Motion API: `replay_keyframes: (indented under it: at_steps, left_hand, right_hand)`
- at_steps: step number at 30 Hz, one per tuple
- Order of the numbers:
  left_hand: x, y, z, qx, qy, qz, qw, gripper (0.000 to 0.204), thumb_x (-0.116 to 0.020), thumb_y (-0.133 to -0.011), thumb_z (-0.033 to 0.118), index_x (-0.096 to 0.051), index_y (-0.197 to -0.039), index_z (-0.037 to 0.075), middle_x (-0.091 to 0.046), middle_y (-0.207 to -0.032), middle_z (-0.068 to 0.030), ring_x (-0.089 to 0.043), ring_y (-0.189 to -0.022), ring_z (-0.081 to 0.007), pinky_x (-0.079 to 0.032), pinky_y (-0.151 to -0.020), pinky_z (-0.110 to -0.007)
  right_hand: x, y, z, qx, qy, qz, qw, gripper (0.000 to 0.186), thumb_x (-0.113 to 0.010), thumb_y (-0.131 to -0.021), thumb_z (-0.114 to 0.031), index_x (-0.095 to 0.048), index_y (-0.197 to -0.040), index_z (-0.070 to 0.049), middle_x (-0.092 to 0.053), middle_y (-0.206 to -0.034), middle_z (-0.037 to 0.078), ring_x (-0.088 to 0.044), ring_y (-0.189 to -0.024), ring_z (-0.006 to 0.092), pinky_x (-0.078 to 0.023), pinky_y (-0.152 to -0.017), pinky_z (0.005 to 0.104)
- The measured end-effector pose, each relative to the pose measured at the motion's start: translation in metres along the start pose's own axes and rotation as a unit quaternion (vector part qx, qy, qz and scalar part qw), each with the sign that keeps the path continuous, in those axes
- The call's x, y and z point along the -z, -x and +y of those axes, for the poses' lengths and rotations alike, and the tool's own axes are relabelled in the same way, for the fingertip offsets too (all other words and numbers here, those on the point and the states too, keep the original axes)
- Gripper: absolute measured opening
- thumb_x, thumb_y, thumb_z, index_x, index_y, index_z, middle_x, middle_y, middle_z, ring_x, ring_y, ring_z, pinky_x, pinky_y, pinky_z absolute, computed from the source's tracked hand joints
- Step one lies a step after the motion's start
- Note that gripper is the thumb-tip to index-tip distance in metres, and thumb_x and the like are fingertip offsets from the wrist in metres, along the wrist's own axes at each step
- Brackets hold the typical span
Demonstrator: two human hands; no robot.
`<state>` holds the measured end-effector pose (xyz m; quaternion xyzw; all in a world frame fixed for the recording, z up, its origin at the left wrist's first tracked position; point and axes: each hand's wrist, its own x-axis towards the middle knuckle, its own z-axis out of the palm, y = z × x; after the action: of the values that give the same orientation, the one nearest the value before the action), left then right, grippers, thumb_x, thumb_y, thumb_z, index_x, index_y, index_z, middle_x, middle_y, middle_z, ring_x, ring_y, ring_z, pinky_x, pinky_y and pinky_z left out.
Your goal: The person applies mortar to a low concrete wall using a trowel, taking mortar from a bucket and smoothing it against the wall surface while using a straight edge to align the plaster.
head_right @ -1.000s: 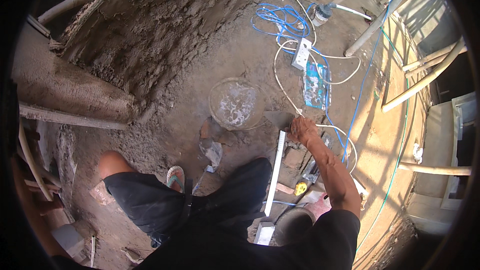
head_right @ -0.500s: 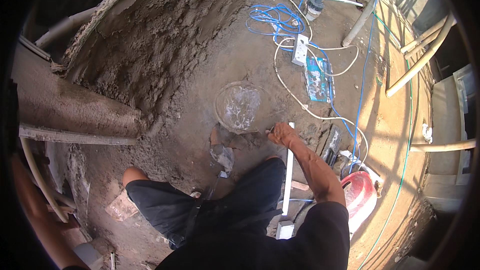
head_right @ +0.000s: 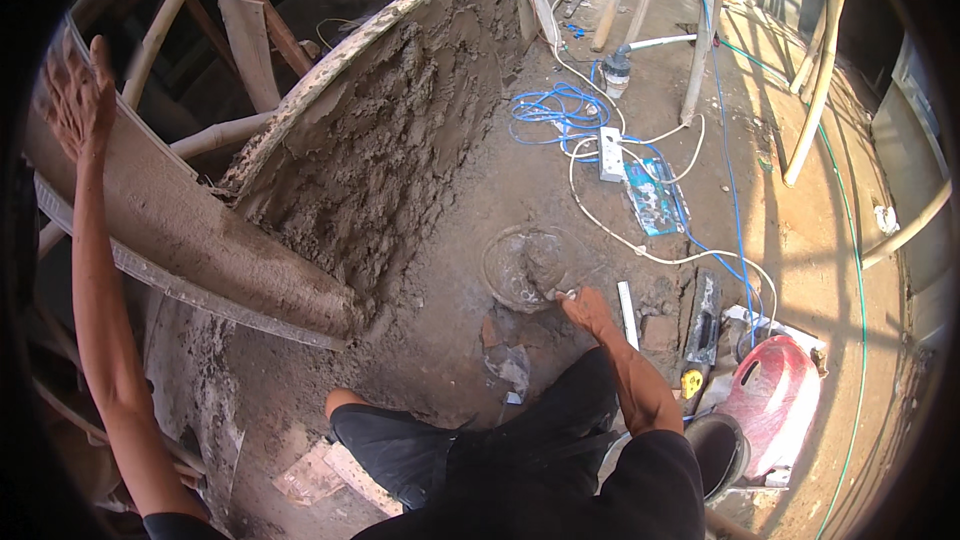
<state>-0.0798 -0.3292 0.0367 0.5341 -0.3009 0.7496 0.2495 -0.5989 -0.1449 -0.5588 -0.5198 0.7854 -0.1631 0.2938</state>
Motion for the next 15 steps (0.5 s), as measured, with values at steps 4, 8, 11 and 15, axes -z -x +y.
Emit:
replay_keyframes:
  at_steps: [4,8,11,15]
  left_hand:
    - [-0.002,-0.005,0.006,-0.026,0.318,0.083,0.944,0.068,-0.031,-0.103,0.062,-0.028,-0.159,0.025,-0.021,-0.166,-0.0123,-0.014,-0.155,-0.0314,-0.005,-0.121,-0.062]
    - [0.001,-0.011,-0.027,-0.069,0.282,0.047,0.956,0.069,-0.032,-0.103,0.061,-0.025,-0.160,0.024,-0.018,-0.167,-0.0129,-0.011,-0.156,-0.0317,-0.007,-0.123,-0.059]
    - [0.006,-0.014,-0.039,-0.091,0.270,0.043,0.958,0.068,-0.031,-0.104,0.059,-0.024,-0.161,0.022,-0.017,-0.167,-0.0131,-0.012,-0.156,-0.0315,-0.011,-0.123,-0.055]
    - [0.001,-0.025,-0.036,-0.091,0.293,0.045,0.951,0.063,-0.029,-0.106,0.054,-0.025,-0.161,0.022,-0.018,-0.167,-0.0134,-0.014,-0.155,-0.0306,-0.014,-0.125,-0.048]
  right_hand:
    - [-0.030,-0.011,0.042,0.044,-0.093,0.039,0.994,0.057,-0.058,-0.089,-0.045,-0.065,-0.089,0.012,-0.067,-0.083,0.033,-0.066,-0.078,0.0481,-0.050,-0.072,0.0535]
    - [-0.013,0.031,-0.046,-0.105,-0.428,-0.068,0.895,0.035,-0.052,-0.087,-0.031,-0.065,-0.085,0.002,-0.063,-0.067,0.017,-0.064,-0.063,0.0295,-0.048,-0.052,0.0434]
    - [-0.006,0.029,-0.052,-0.135,-0.559,-0.061,0.816,0.021,-0.052,-0.083,-0.018,-0.062,-0.090,-0.001,-0.057,-0.067,0.008,-0.055,-0.053,0.0169,-0.042,-0.043,0.0344]
    - [0.031,0.020,-0.056,-0.073,-0.647,0.011,0.759,0.021,-0.051,-0.079,-0.012,-0.060,-0.095,-0.001,-0.058,-0.068,0.008,-0.056,-0.053,0.0174,-0.044,-0.043,0.0327]
